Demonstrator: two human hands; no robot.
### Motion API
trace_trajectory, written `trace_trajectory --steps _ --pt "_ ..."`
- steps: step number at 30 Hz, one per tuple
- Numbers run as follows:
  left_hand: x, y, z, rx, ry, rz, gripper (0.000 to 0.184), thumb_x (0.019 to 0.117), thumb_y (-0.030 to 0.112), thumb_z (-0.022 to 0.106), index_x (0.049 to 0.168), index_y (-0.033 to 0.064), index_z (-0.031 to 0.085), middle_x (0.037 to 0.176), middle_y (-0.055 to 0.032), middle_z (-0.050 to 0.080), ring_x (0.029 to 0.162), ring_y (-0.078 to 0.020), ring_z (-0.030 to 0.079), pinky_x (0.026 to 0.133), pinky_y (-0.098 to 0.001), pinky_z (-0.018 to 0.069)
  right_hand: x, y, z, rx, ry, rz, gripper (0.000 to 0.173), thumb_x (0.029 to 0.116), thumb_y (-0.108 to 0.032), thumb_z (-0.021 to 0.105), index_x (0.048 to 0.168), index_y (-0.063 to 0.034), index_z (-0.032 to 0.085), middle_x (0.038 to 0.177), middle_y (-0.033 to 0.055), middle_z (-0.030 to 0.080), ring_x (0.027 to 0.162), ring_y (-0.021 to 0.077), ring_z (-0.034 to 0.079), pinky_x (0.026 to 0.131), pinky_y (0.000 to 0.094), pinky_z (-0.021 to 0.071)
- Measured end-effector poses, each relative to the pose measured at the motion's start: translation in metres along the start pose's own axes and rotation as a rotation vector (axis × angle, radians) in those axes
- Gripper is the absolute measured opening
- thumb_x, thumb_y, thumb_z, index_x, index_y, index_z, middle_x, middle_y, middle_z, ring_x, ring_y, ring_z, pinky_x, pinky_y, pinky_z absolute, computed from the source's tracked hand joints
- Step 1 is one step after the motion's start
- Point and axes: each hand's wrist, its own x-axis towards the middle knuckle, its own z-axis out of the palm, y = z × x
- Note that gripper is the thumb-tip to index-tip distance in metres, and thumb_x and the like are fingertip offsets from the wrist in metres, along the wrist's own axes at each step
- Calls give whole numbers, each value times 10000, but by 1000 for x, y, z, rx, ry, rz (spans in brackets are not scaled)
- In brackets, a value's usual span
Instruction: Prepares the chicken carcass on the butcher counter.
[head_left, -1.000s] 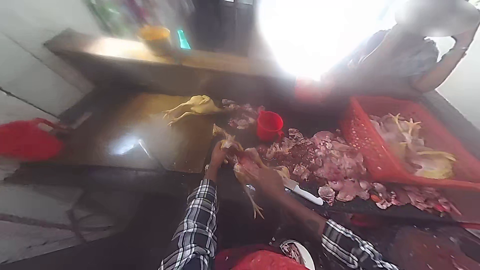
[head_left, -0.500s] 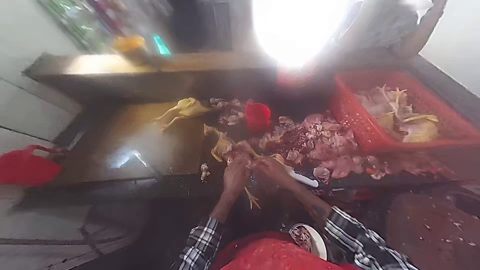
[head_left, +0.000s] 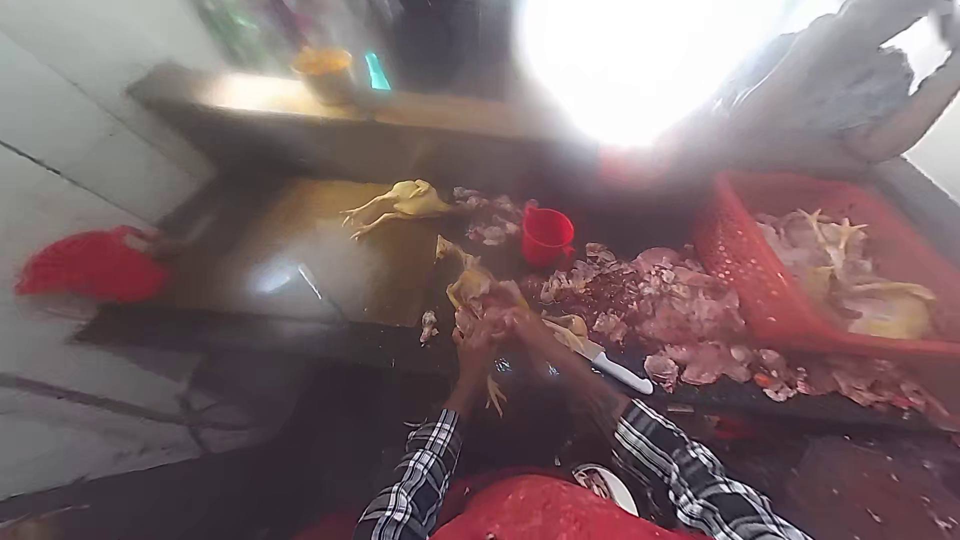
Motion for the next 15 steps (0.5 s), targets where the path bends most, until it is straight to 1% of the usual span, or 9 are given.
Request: trace_trajectory --steps 2,3,6,8,9,11,13,14,15 --pt "5 -1 4 3 30 -30 282 848 301 774 1122 236 761 1190 35 743 1134 -232 678 1048 -659 397 8 -3 8 219 103 123 306 1070 -154 408 1101 12 663 946 87 680 869 142 662 833 357 573" --pt "8 0 5 9 44 -42 293 839 296 780 1126 243 762 1175 35 747 1122 -232 680 1045 -651 400 7 -2 10 278 152 161 287 1062 -168 412 1065 -10 652 882 59 642 807 126 630 773 340 559" --pt "10 3 8 60 35 -48 336 820 273 788 1154 266 753 1170 38 746 1130 -234 674 1041 -624 419 -20 -1 10 387 229 207 307 1081 -198 410 1126 -7 647 924 69 659 819 140 642 757 356 574" --pt "10 4 10 63 42 -52 310 815 243 784 1123 266 765 1158 36 752 1128 -240 680 1040 -634 417 -37 1 9 418 309 148 274 1066 -180 397 1008 -43 627 804 17 611 713 113 605 668 323 550" --pt "11 4 10 66 45 -72 296 820 225 773 1114 260 769 1151 34 753 1122 -245 681 1034 -638 417 -46 1 6 419 347 126 270 1067 -170 396 1028 -33 625 812 15 612 725 111 608 683 324 555" --pt "19 2 7 70 16 -170 315 853 157 718 1157 227 765 1200 9 745 1174 -280 662 1049 -652 393 -67 -6 -10 325 382 86 306 1067 -140 399 1174 47 617 909 59 648 812 116 645 766 332 587" --pt "25 0 3 50 -40 -234 357 867 115 679 1207 197 748 1268 -9 722 1256 -314 616 1085 -667 355 -75 -10 -29 22 297 48 299 1030 -119 415 1108 49 650 904 76 662 824 116 643 790 327 563" --pt "25 0 4 40 -64 -236 371 856 116 688 1213 201 743 1274 -3 719 1262 -310 610 1094 -665 344 -76 -10 -36 -122 184 81 298 1033 -160 473 1166 31 659 1017 116 693 934 162 670 879 372 565" --pt "26 0 5 39 -72 -214 397 838 135 717 1225 217 741 1269 6 721 1253 -301 617 1094 -666 346 -67 -8 -37 -269 79 124 349 1028 -267 556 1262 -25 651 1171 127 696 1089 198 671 990 411 552"
